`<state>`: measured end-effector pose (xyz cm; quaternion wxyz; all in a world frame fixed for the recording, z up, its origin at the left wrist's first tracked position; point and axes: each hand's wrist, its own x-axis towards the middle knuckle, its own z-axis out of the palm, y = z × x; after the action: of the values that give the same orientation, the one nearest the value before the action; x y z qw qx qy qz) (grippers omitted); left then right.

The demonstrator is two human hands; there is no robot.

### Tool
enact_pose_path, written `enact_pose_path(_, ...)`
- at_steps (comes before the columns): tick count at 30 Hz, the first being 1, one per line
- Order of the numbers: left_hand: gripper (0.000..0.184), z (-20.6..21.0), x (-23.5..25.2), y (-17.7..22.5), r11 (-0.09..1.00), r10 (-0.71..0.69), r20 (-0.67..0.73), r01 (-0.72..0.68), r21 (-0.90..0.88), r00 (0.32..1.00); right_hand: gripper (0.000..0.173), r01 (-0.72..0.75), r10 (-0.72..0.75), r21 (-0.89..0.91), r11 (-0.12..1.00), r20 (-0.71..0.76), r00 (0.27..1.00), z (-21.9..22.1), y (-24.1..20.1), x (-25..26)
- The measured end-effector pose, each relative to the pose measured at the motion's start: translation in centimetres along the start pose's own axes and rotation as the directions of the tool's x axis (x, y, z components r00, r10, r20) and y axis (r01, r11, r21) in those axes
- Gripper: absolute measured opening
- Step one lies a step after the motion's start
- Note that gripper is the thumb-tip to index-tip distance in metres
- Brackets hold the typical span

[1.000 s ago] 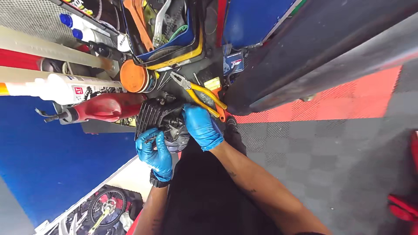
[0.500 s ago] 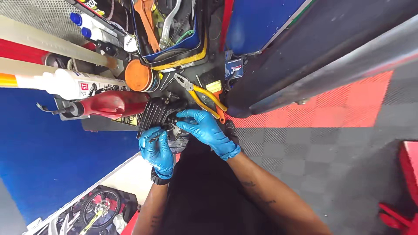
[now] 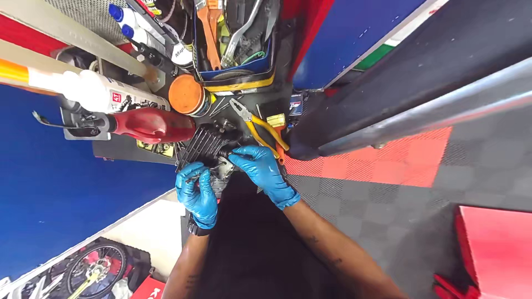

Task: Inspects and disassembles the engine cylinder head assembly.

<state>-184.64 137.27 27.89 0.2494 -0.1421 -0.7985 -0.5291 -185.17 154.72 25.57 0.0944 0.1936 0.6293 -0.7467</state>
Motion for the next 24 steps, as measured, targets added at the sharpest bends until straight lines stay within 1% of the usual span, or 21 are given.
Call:
enact_pose_path(3,0.007,0.1,-0.1,0.1,1.000,-0.009,-0.018,0.009,-0.014,1.000,0.012,0.009,-0.009,-0.042,0.999,0.004,1.000,-0.2,-0.5,0.1)
enact_pose_path(7,0.006,0.1,-0.2,0.1,0.999,-0.019,-0.036,0.018,-0.030,0.999,0.009,-0.010,0.009,0.025,1.000,0.031,0.999,-0.5,-1.0,0.4)
enact_pose_path(11,0.006,0.2,-0.1,0.1,0.999,-0.019,-0.053,0.017,-0.043,0.998,0.008,-0.011,0.009,0.037,0.999,0.033,0.999,-0.7,-1.0,0.5)
enact_pose_path(24,0.007,0.2,-0.1,0.0,0.999,-0.011,-0.031,0.009,-0.051,0.999,0.009,0.035,-0.028,0.152,0.988,-0.048,0.998,-1.7,-0.8,0.9)
